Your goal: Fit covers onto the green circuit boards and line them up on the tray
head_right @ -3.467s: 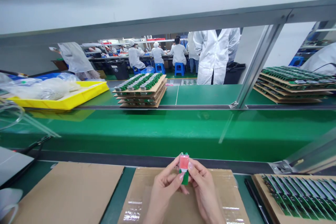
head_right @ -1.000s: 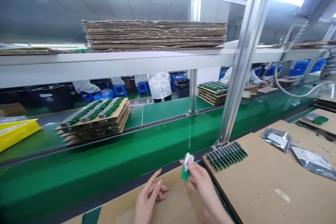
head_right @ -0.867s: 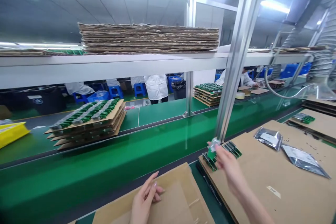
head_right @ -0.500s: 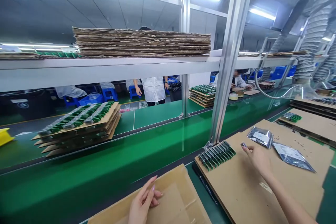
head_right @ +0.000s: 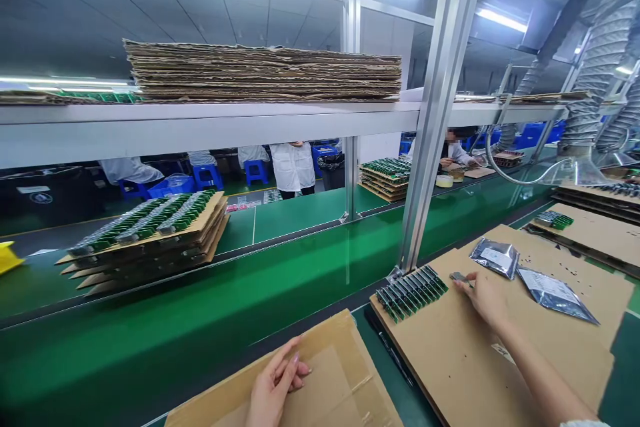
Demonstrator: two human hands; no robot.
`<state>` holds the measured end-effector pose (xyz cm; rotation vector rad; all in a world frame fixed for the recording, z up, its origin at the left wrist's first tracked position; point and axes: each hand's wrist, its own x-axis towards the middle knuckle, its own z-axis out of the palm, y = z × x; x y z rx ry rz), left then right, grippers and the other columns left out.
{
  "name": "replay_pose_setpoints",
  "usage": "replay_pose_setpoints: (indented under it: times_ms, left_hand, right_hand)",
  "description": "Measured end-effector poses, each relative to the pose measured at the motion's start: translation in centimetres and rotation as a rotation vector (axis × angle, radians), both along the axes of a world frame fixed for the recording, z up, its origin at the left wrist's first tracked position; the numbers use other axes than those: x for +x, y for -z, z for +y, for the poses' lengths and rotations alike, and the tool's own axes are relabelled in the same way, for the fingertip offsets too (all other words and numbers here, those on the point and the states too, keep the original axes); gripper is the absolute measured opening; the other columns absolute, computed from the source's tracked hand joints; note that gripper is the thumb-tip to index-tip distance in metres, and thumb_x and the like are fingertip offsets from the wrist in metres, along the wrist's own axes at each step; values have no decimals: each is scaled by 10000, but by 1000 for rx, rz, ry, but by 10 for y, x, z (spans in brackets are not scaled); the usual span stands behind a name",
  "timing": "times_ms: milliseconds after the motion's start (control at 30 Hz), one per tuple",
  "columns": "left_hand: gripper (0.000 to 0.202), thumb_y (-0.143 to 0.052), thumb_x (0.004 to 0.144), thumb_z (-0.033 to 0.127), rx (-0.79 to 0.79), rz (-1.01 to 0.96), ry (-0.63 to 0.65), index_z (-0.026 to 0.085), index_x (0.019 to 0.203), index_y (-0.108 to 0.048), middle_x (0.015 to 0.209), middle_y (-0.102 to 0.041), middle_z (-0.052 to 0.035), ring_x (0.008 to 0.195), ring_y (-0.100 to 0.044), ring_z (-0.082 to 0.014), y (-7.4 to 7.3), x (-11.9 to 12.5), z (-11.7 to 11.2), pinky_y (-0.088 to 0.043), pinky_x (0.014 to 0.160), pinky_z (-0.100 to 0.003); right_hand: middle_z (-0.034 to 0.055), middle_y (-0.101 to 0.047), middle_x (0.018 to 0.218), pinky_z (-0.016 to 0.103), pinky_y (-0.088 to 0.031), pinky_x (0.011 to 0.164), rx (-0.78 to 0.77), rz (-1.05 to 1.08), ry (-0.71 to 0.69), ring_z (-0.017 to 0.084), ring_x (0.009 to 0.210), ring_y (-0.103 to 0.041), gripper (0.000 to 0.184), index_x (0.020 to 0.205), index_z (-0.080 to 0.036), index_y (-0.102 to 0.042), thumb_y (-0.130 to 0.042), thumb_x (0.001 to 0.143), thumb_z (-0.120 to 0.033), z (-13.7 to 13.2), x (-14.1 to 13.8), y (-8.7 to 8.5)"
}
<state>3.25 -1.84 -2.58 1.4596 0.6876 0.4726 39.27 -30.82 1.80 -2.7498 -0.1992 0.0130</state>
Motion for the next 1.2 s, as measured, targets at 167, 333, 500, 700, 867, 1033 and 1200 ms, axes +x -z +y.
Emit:
replay_pose_setpoints:
  times_ms: [167,333,500,700,867,1033,1200]
  left_hand:
    - [909,-567,633,774,10,28,-5,105,1248,-563,718,-678,-63,649,-559,-171,2,0,0,-477,696,-267]
    - [881,-576,625,771,1,25,12,130,1229,-584,723,-680,-64,648,-558,-170,4,0,2,-472,687,-269]
    - [866,-586,629,760,-5,28,16,135,1229,-584,729,-681,-66,651,-560,-174,10,0,5,-472,691,-283]
    - [892,-572,619,778,16,38,-17,124,1226,-587,709,-677,-65,637,-557,-171,7,2,1,-471,665,-267]
    - [851,-586,624,761,10,43,-10,144,1210,-602,712,-685,-67,646,-573,-178,5,1,2,-471,652,-264]
    - [856,-577,642,757,1,31,15,130,1225,-590,737,-686,-76,659,-573,-180,6,1,4,-473,684,-278]
    - [841,-571,658,748,19,44,14,131,1229,-586,746,-687,-74,656,-566,-178,8,0,3,-465,693,-282]
  right_hand:
    - [47,-623,942,330,-510,718,-56,-4,-32,148,794,-606,270,995,-139,-601,-526,905,-383,0,0,2]
    - [24,-624,847,311,-510,674,-49,16,18,134,718,-603,316,960,-141,-609,-488,917,-429,7,1,-3]
    - [37,-624,900,339,-512,718,2,-16,36,151,784,-610,291,1009,-134,-596,-501,918,-394,11,0,0]
    - [50,-628,995,349,-515,762,124,-53,-86,163,862,-616,256,1033,-142,-597,-515,917,-354,28,2,5]
    - [26,-636,890,329,-515,728,116,-15,-123,149,786,-619,251,929,-137,-617,-527,908,-370,36,3,7]
    - [20,-637,872,334,-517,732,78,20,-158,153,784,-622,267,923,-134,-618,-520,910,-382,32,1,4]
    - [34,-635,919,353,-514,762,29,14,-170,158,830,-620,227,973,-137,-610,-531,910,-340,35,-1,5]
